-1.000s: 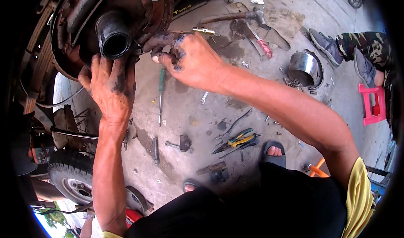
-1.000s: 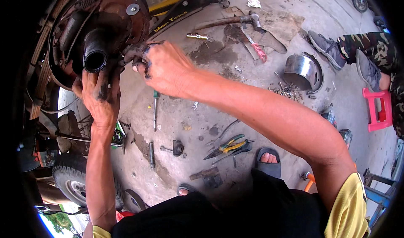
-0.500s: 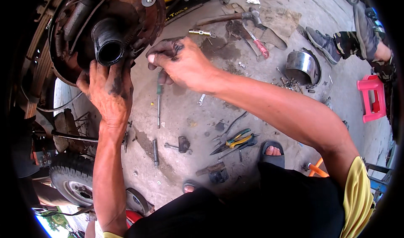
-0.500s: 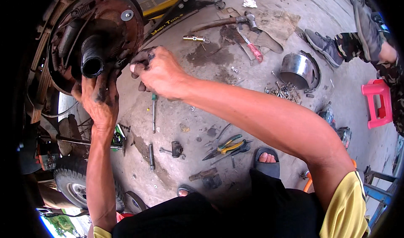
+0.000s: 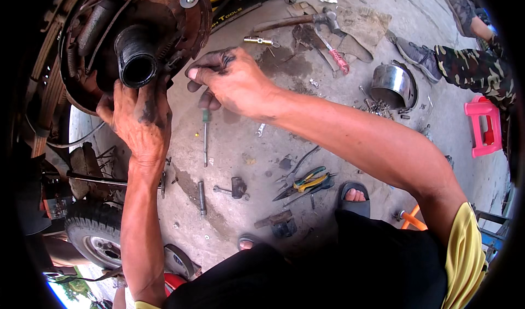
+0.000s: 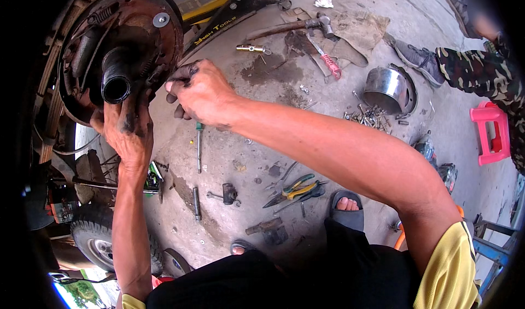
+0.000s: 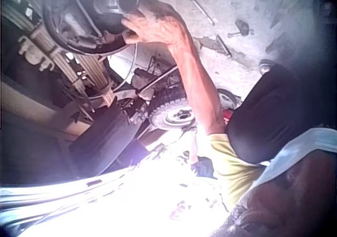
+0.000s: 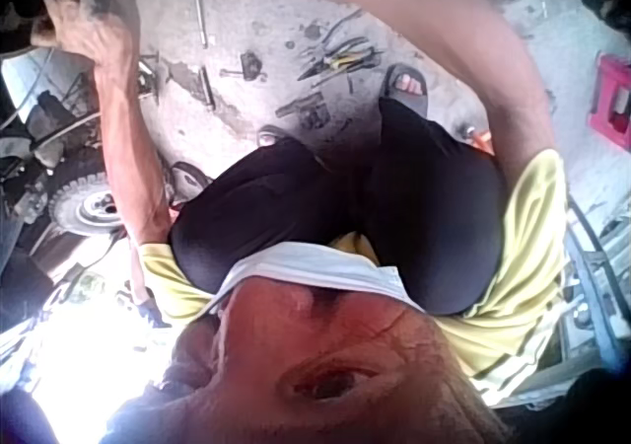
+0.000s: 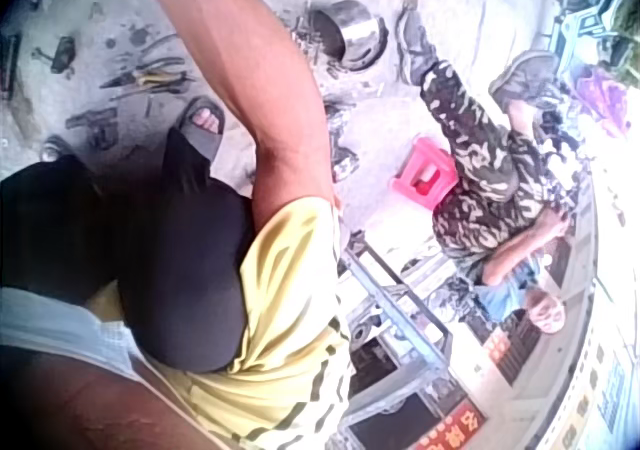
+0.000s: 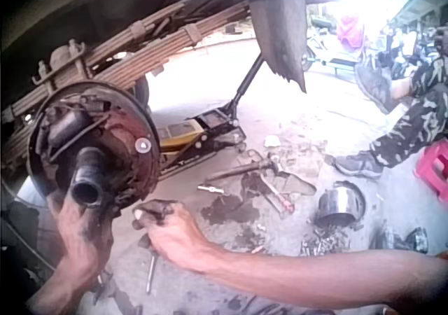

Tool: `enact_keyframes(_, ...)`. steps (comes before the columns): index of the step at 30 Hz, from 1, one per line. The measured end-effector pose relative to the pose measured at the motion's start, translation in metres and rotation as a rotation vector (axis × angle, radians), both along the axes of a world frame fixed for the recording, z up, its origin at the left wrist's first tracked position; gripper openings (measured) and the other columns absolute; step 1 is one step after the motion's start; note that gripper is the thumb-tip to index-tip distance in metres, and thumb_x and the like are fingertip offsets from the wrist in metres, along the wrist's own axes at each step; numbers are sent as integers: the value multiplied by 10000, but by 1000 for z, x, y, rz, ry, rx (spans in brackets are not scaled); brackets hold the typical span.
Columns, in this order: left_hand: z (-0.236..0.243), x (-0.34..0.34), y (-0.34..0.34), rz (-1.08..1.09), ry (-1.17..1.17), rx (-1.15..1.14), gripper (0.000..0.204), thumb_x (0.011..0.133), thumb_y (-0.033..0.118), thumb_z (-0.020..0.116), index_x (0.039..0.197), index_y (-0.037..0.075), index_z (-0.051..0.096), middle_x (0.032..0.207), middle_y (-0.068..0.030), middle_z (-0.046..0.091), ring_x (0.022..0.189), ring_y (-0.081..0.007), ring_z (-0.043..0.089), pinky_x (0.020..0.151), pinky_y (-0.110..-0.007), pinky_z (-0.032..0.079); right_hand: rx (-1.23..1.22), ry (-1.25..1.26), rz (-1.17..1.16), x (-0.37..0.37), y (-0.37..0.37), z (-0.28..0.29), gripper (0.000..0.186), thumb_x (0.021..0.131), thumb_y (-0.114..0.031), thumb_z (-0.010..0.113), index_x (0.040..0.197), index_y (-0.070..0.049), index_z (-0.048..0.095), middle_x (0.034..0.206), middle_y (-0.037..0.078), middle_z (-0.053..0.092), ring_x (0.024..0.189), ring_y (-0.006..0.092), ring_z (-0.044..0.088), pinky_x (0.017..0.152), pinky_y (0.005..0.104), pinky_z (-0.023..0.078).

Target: The person assembles a drum brake system by hand, positioning brake pads and attaching springs and retaining clips using a screwdriver.

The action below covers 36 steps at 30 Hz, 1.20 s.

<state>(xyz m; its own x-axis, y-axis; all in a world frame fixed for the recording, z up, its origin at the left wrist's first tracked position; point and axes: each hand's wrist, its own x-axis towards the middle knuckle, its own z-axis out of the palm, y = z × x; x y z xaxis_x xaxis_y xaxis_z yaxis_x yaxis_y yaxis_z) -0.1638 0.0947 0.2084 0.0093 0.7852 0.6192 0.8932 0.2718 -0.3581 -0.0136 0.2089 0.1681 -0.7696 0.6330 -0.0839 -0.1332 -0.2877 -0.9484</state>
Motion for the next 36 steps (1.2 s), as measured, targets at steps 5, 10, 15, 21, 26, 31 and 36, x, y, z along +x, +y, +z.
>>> enact_keyframes(5,1,1,2,34,-11,-3,187,890,202,705,1067,156,738,1123,-81,679,1063,-269,623,955,-455,326,-79,51,0,-2,-1,1,275,970,-196,645,1080,56,660,904,89,708,614,128,648,537,253,523)
enact_keyframes(10,0,2,4,52,-32,8,201,895,230,702,1073,141,730,1103,-89,685,1043,-271,626,943,-459,334,-101,76,-17,-2,0,0,271,967,-198,648,1068,53,665,905,95,707,617,129,645,539,256,523)
enact_keyframes(15,4,3,7,57,-43,12,218,884,242,713,1068,125,727,1082,-92,690,1025,-271,629,932,-464,352,-75,46,-63,-1,1,5,278,959,-214,660,1033,54,675,877,85,701,614,131,645,536,260,523)
enact_keyframes(21,1,2,11,7,-35,86,189,875,238,718,1027,127,737,1036,-87,698,975,-273,639,907,-434,386,84,0,-100,2,11,10,276,949,-230,672,997,41,688,829,66,694,603,131,641,540,256,524)
enact_keyframes(26,-1,-6,9,-49,-16,87,173,853,210,737,1008,133,745,993,-73,699,918,-269,636,870,-421,401,171,-26,-113,3,14,17,263,946,-227,668,984,32,696,799,60,691,600,127,637,542,266,525)
enact_keyframes(31,-1,-10,8,-99,34,85,159,831,180,754,984,138,753,960,-65,694,876,-259,633,816,-406,409,438,-88,-163,1,19,15,281,944,-241,663,978,36,702,751,68,694,573,124,640,543,272,526)
enact_keyframes(36,-1,-11,8,-133,29,113,151,824,170,759,974,149,760,957,-66,693,870,-256,632,791,-401,413,521,-62,-175,-2,21,14,302,943,-253,653,947,45,703,716,75,696,559,132,650,529,281,519)
